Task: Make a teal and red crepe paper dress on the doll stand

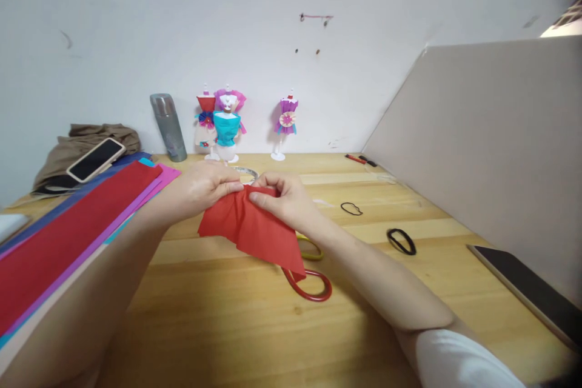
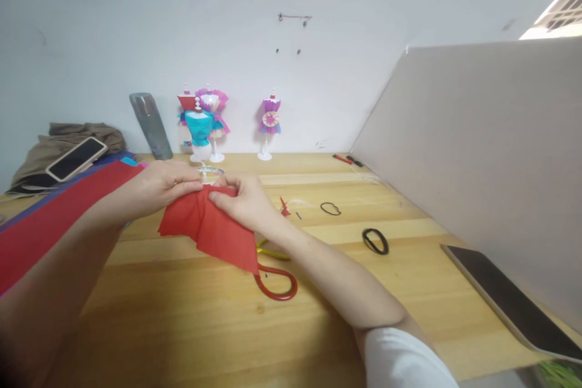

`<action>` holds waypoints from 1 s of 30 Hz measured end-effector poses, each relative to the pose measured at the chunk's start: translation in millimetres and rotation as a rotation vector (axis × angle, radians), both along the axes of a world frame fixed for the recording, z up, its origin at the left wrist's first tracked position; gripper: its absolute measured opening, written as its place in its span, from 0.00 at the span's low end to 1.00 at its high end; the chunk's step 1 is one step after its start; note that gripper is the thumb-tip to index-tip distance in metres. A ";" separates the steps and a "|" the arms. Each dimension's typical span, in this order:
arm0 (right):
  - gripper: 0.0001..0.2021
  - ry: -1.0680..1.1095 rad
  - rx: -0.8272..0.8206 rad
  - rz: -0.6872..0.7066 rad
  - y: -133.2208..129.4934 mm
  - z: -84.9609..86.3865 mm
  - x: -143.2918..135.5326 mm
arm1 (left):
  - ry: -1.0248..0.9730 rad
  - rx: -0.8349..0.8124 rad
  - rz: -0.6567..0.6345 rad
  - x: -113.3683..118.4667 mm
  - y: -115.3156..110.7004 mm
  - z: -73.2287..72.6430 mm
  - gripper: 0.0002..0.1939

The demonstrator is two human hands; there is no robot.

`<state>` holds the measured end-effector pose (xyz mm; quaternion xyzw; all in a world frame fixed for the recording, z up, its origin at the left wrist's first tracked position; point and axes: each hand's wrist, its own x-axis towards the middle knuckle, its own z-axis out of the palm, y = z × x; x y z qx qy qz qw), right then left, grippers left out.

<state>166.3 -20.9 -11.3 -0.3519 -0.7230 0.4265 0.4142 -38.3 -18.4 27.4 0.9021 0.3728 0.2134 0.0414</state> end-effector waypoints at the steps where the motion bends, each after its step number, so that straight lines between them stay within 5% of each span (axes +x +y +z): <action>1: 0.08 -0.002 0.019 0.012 -0.7 -0.6 -0.3 | -0.003 0.001 -0.011 0.8 -0.7 0.4 0.21; 30: 0.08 0.065 0.104 -0.071 -3.2 -3.9 -1.5 | -0.012 0.067 -0.079 -1.4 -4.6 4.2 0.18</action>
